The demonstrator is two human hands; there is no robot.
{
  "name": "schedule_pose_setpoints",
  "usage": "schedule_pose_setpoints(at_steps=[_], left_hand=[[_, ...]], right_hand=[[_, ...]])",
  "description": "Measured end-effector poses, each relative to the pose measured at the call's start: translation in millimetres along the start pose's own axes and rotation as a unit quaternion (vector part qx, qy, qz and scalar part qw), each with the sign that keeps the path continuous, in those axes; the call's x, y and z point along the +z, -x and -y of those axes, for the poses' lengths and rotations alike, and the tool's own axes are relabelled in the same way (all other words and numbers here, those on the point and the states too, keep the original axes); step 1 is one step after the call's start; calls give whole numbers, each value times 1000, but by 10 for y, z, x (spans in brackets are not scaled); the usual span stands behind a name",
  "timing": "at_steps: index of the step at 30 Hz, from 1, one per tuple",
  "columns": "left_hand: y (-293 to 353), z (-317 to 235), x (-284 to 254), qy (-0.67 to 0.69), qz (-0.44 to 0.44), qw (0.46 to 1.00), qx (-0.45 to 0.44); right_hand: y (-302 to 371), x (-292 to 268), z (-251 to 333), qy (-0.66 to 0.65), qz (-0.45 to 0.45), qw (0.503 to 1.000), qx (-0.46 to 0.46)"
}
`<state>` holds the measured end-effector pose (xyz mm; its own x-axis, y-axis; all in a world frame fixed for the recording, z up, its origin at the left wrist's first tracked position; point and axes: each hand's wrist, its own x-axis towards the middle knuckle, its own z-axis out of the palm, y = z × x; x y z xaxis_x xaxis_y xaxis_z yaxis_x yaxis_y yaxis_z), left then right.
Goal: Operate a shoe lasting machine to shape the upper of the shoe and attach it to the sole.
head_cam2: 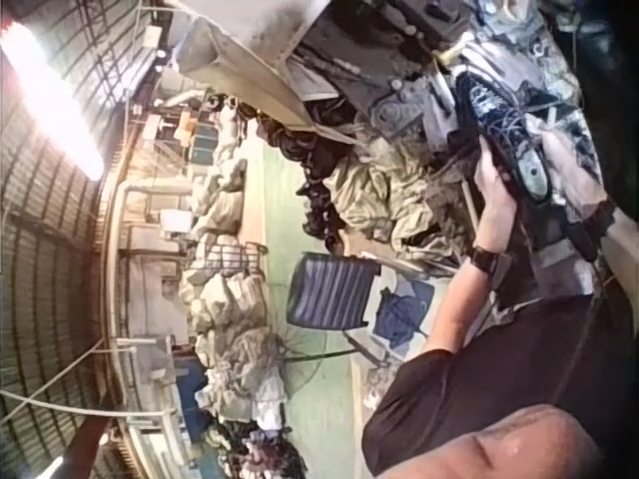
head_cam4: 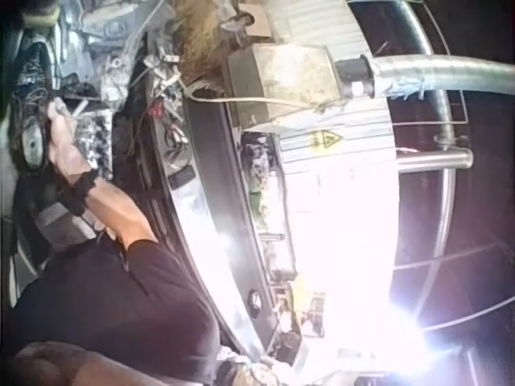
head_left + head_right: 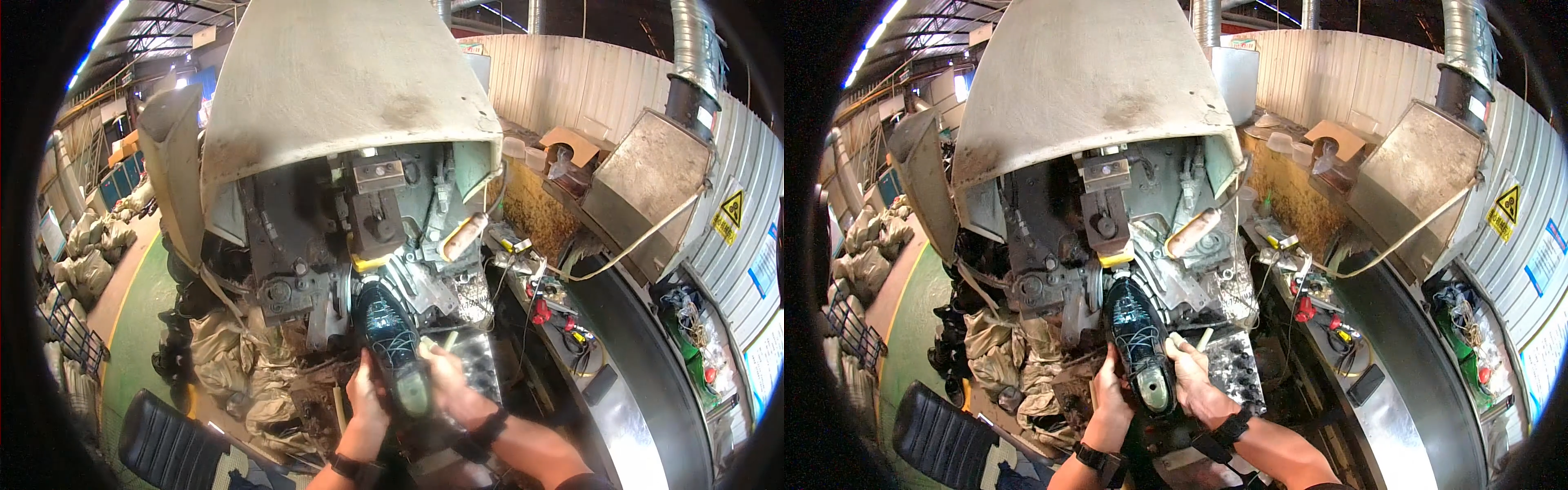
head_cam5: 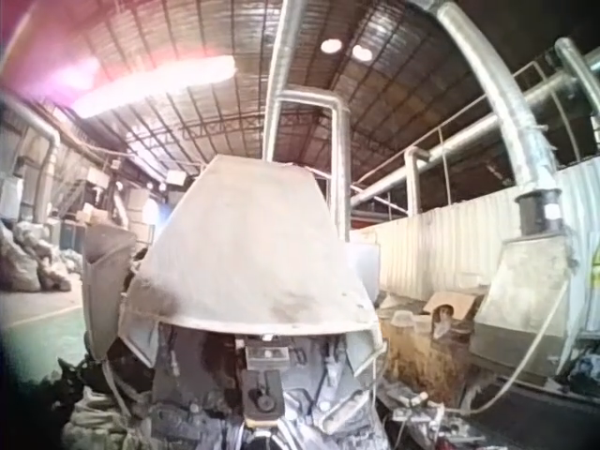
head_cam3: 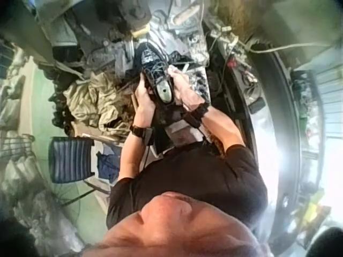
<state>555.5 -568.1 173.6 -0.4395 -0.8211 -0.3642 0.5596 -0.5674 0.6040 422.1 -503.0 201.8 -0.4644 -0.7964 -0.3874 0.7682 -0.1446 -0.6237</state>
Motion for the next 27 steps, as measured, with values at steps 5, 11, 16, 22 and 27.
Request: schedule_pose_setpoints(at_steps=[5, 11, 16, 22, 27], left_hand=[[-173, -94, 304, 78, -30, 996, -12], [-300, 78, 197, 21, -93, 994, 58], [-623, 452, -232, -48, -56, 966, 248], [-811, 658, -444, -111, -92, 956, 257], [-779, 696, -459, -147, -120, 953, 234]], right_hand=[[-330, 46, 1, 54, -44, 997, -23], [-528, -154, -90, 37, -13, 999, -9], [-692, -220, -287, 35, 7, 999, -16], [-664, -235, -309, 91, 1, 995, -36], [-631, -307, -344, 104, -1, 993, -50]])
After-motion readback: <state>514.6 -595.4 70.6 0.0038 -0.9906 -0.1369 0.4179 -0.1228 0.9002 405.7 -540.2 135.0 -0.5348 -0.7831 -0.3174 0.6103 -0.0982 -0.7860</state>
